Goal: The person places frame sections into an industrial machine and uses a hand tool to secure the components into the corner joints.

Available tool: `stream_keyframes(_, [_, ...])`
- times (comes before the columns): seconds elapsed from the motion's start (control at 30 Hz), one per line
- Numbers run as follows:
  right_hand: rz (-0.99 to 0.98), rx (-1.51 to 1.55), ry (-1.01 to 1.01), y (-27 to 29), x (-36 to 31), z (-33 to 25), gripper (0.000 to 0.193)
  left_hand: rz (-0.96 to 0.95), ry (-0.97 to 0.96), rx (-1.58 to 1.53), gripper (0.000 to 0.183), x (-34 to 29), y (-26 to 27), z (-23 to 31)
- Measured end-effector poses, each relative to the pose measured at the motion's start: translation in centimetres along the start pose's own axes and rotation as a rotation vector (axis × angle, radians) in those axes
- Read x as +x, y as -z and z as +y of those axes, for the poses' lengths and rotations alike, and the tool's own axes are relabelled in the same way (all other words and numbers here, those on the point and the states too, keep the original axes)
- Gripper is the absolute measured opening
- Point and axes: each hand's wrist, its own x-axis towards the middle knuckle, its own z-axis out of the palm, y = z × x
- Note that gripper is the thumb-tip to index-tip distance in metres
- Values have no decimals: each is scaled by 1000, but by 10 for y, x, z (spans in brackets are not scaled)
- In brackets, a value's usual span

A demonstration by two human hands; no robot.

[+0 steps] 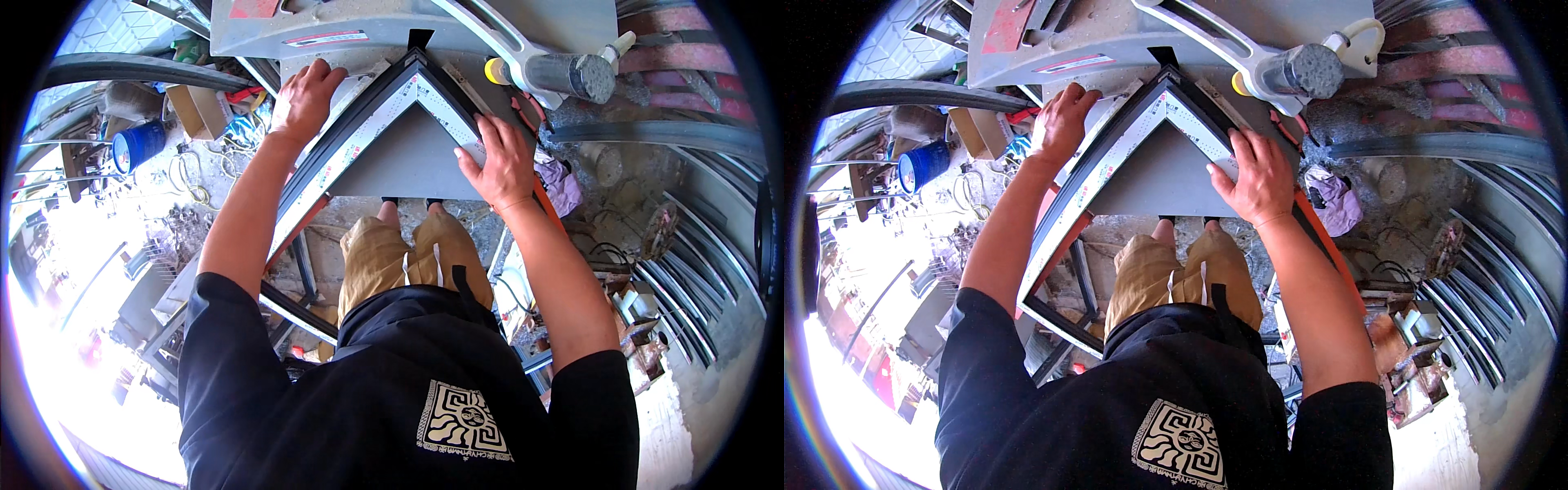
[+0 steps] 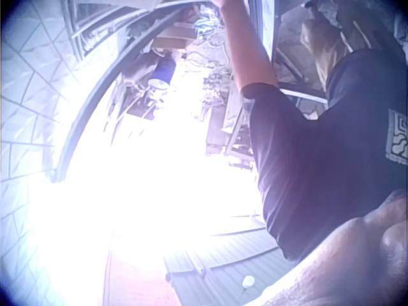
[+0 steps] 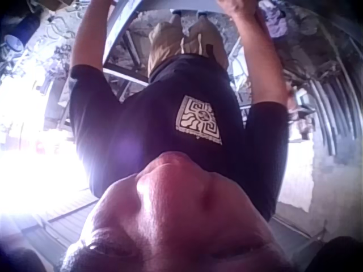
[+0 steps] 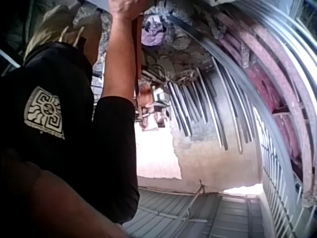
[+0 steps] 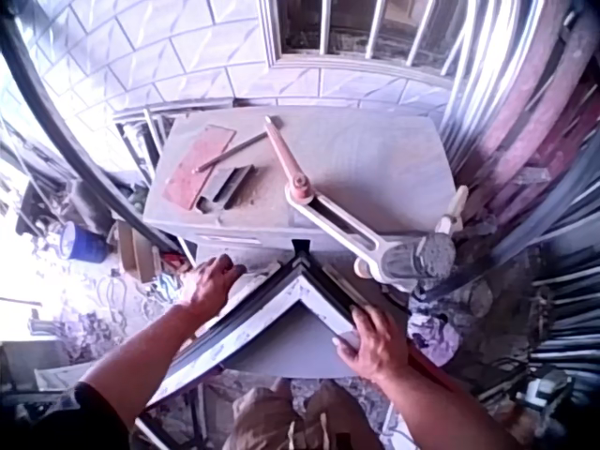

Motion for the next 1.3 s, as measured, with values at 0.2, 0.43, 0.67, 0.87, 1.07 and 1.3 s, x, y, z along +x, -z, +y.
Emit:
stream_keyframes(0.2, [14,19,5,0,0,1,64,-30,-78,-32,50,-1,10,-9])
stream_keyframes(0.43, [-22,16,-11,3,-1,2,67,-71,-100,3,63,-1,17,-21])
stream_keyframes(0.67, [-11,46,9,2,2,4,65,3,-217,43,58,7,13,-37])
stream_keyframes(0.87, [-24,41,-2,1,0,4,66,34,-295,59,47,15,13,-45])
stream_keyframes(1.07, [-29,41,4,-1,1,5,66,5,-266,36,47,16,17,-44])
stream_keyframes(1.3, [-49,8,-12,0,-1,3,69,-1,-55,-69,53,6,21,-17])
